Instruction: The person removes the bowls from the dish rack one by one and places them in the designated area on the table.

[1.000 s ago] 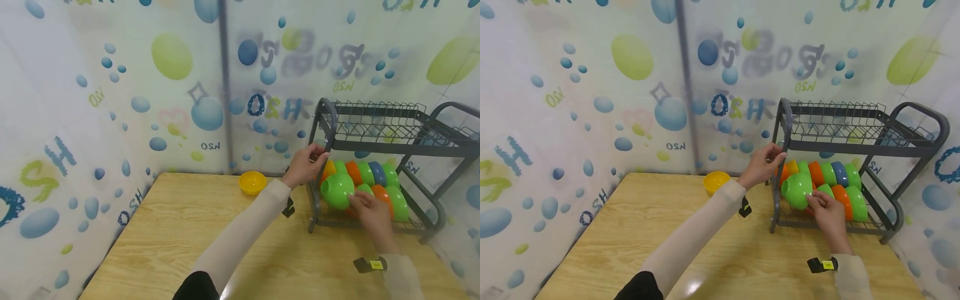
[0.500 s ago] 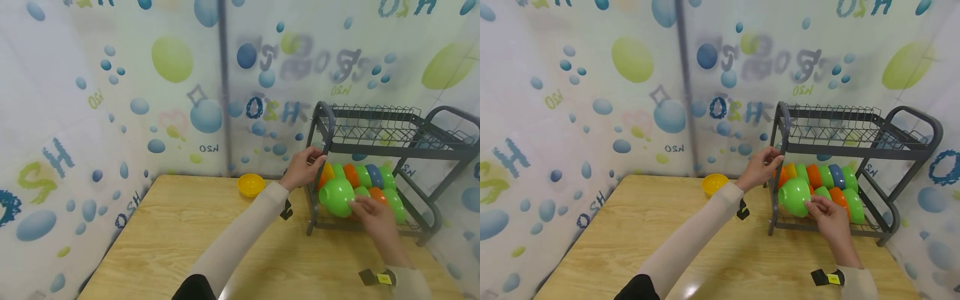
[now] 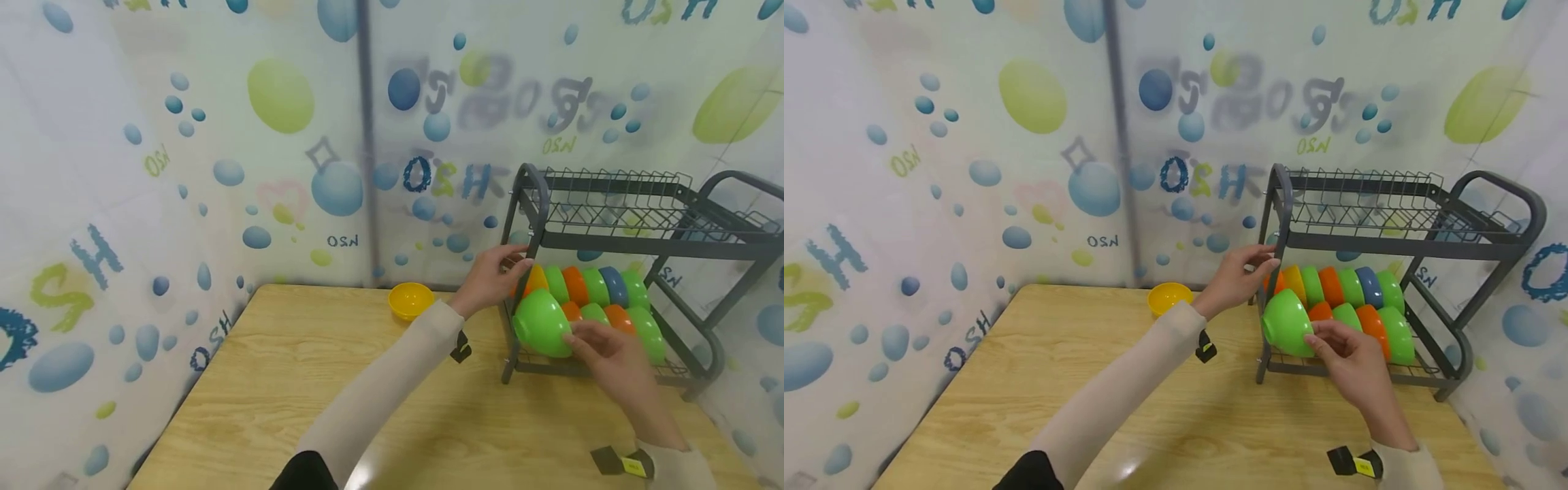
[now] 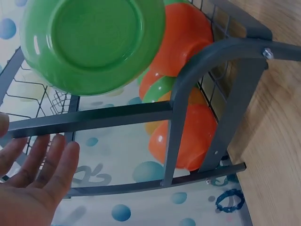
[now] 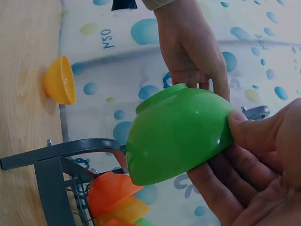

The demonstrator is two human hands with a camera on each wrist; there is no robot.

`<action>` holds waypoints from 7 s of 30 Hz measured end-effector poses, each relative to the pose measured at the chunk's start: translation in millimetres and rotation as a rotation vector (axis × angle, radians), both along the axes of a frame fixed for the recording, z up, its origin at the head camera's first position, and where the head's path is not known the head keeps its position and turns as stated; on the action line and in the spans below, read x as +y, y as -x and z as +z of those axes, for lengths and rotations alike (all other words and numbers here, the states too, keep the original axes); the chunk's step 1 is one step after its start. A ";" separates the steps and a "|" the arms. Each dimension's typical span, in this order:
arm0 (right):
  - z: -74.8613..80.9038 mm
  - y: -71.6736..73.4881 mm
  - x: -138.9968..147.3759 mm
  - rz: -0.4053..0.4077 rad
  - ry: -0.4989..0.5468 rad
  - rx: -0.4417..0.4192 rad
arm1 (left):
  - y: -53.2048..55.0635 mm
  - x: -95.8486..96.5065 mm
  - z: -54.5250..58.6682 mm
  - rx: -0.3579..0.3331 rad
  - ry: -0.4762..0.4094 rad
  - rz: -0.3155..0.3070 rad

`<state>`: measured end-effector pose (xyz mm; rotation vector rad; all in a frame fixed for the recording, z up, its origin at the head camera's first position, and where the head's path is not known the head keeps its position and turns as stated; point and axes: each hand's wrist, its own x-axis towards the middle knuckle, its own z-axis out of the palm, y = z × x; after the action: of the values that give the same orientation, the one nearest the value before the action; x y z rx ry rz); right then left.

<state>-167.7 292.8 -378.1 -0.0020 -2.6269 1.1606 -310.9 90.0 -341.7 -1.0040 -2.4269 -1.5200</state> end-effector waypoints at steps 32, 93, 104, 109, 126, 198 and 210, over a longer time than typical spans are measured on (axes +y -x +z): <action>18.2 -3.2 -36.5 0.434 -0.274 0.725 | -69.0 -91.2 -4.0 0.490 0.200 -0.233; 23.3 74.4 -48.1 0.143 0.261 0.193 | -6.4 -177.8 -59.5 0.600 0.320 0.108; 23.2 96.5 -47.1 0.027 0.310 0.111 | 20.9 -203.2 -75.5 0.530 0.367 0.225; 23.4 99.4 -45.1 -0.013 0.276 0.108 | 29.8 -213.8 -80.7 0.518 0.396 0.277; 19.3 104.9 -44.4 -0.002 0.016 0.331 | 54.4 -243.0 -115.0 0.468 0.551 0.414; 8.6 109.9 -44.2 -0.006 -0.010 0.358 | 29.0 -121.4 -91.8 -0.129 0.263 0.135; 9.3 106.3 -36.6 0.008 0.001 0.345 | 14.5 -71.9 -58.7 -0.153 0.115 -0.008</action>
<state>-274.0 256.2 -368.8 0.1916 -2.3238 1.0576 -325.4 18.2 -400.4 -0.9508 -2.6447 -1.5281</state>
